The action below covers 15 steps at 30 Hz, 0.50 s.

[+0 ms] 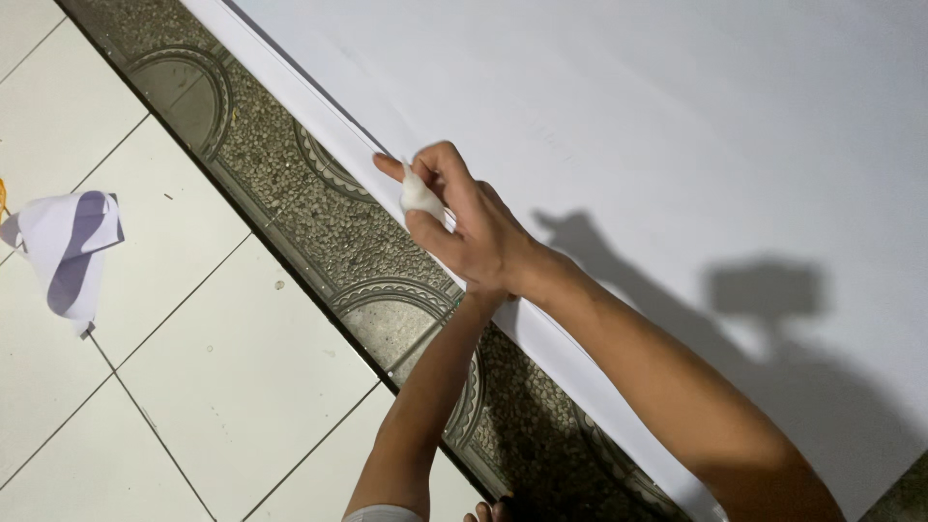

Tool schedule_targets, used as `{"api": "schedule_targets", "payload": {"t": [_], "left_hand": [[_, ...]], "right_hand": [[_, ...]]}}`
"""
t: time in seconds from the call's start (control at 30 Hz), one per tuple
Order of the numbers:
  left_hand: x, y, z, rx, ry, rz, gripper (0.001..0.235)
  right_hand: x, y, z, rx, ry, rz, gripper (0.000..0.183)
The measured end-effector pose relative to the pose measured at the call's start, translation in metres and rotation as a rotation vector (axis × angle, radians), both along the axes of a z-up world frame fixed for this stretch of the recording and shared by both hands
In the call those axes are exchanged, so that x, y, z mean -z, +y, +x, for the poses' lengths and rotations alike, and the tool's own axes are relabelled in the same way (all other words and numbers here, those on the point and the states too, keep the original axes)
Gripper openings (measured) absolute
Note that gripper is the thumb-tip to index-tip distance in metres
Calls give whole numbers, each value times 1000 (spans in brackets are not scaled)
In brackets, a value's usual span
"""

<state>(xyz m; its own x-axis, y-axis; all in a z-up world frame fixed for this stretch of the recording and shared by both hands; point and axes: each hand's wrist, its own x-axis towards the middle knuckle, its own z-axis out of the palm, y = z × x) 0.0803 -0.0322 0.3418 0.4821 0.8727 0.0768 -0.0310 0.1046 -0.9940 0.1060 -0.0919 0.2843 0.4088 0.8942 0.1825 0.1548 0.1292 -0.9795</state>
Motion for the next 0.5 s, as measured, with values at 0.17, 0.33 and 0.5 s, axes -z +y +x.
{"api": "schedule_targets", "payload": {"t": [0.17, 0.33, 0.5], "left_hand": [[80, 19, -2, 16, -433, -997, 51], [410, 73, -17, 229, -756, -1577, 71], [372, 70, -20, 266, -783, -1616, 75]], "right_hand": [[0, 4, 4, -3, 13, 15, 22], [79, -48, 6, 127, 138, -158, 29], [169, -108, 10, 347, 333, -320, 32]]}}
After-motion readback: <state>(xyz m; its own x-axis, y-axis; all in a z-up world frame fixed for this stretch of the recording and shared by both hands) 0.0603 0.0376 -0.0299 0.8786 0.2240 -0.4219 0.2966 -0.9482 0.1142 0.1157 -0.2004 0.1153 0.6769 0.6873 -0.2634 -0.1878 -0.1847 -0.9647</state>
